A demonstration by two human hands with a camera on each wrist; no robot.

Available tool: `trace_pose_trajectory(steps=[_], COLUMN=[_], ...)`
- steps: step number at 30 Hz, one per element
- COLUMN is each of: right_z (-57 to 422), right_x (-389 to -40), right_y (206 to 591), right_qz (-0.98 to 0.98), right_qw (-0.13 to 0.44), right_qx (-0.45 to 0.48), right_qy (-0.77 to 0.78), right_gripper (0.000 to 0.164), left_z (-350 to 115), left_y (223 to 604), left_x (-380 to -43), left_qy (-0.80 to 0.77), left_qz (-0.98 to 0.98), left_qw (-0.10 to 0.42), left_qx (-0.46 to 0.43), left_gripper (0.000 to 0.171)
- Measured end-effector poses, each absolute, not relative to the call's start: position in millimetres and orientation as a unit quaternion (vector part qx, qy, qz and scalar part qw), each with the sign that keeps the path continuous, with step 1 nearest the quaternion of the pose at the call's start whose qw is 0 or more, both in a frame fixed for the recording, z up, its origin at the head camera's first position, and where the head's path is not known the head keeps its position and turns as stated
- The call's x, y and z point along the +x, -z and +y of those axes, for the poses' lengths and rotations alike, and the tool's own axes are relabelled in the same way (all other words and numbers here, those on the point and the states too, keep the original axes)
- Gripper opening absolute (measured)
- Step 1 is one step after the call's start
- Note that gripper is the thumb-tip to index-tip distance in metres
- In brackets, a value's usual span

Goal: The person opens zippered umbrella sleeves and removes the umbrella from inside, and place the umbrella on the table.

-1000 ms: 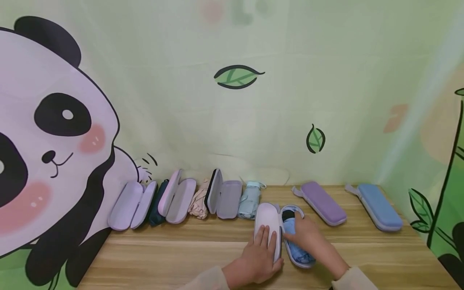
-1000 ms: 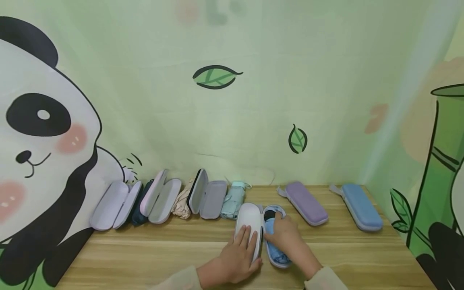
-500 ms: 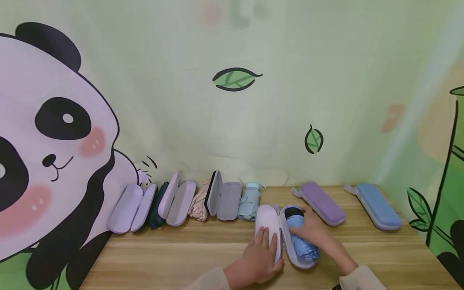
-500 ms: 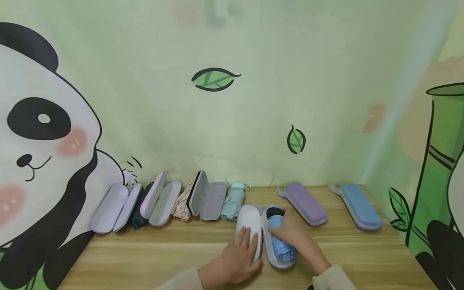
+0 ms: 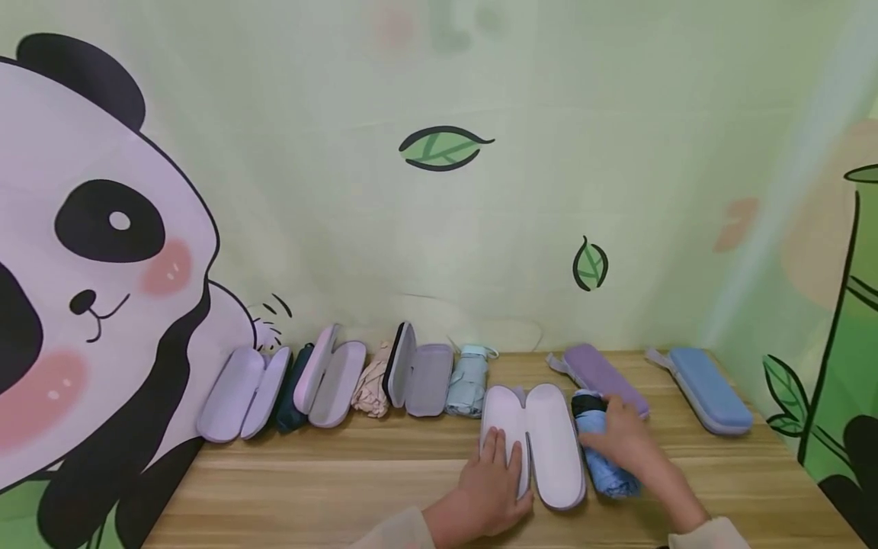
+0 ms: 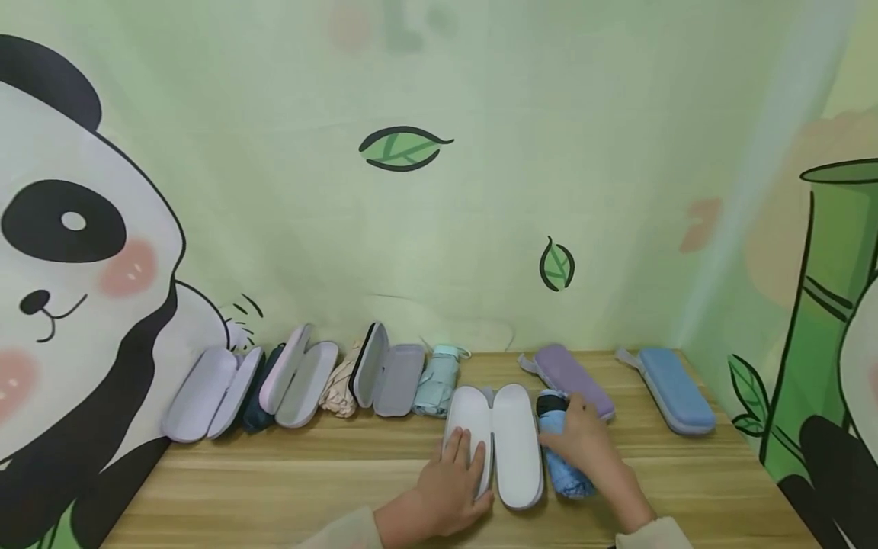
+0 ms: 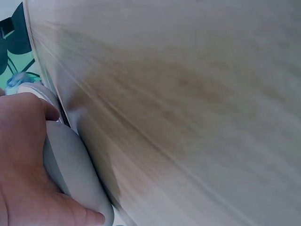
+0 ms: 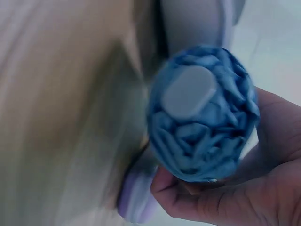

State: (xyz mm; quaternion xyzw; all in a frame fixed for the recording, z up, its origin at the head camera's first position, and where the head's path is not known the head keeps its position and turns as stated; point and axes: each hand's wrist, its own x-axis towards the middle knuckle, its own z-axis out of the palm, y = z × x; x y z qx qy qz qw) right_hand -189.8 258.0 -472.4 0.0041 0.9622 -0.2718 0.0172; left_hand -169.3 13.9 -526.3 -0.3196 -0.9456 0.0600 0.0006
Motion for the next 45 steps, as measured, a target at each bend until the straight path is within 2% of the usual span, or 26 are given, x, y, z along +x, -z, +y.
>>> trace_pose_trajectory(steps=[9, 14, 18, 23, 26, 30, 35, 40, 45], right_z=[252.1, 255.9, 265.8, 280.6, 287.2, 290.2, 287.6, 287.9, 295.2], right_x=[-186.6, -187.5, -185.2, -181.2, -179.1, -178.1, -179.8, -179.9, -178.9], right_y=[485.9, 484.7, 478.1, 461.8, 454.3, 452.0, 454.5, 452.8, 448.4], right_qz=[0.969, 0.970, 0.967, 0.965, 0.965, 0.968, 0.965, 0.960, 0.961], right_qw=[0.046, 0.057, 0.046, 0.014, -0.009, -0.055, -0.097, -0.097, -0.072], right_qx=[-0.020, -0.024, -0.045, -0.042, -0.037, -0.050, -0.068, -0.070, -0.065], right_qy=[0.243, 0.236, 0.245, 0.258, 0.259, 0.241, 0.234, 0.254, 0.258], right_gripper=[0.089, 0.086, 0.074, 0.062, 0.060, 0.058, 0.058, 0.062, 0.069], left_z=[14.9, 17.1, 17.0, 21.5, 36.5, 74.6, 131.6, 166.2, 171.7], left_y=[526.4, 529.0, 527.9, 502.0, 481.3, 466.1, 473.1, 494.8, 508.2], left_x=[-167.8, -171.2, -172.8, -169.1, -165.9, -161.8, -157.0, -148.7, -151.5], left_qy=[-0.070, -0.087, -0.092, -0.077, -0.044, 0.034, 0.101, 0.092, 0.105], left_qz=[-0.946, -0.945, -0.946, -0.945, -0.951, -0.968, -0.974, -0.979, -0.981], left_qw=[-0.008, -0.019, -0.043, -0.065, -0.061, -0.064, -0.111, -0.125, -0.116], left_qx=[-0.316, -0.315, -0.309, -0.310, -0.299, -0.240, -0.171, -0.132, -0.112], left_gripper=[0.074, 0.081, 0.090, 0.095, 0.089, 0.079, 0.090, 0.098, 0.102])
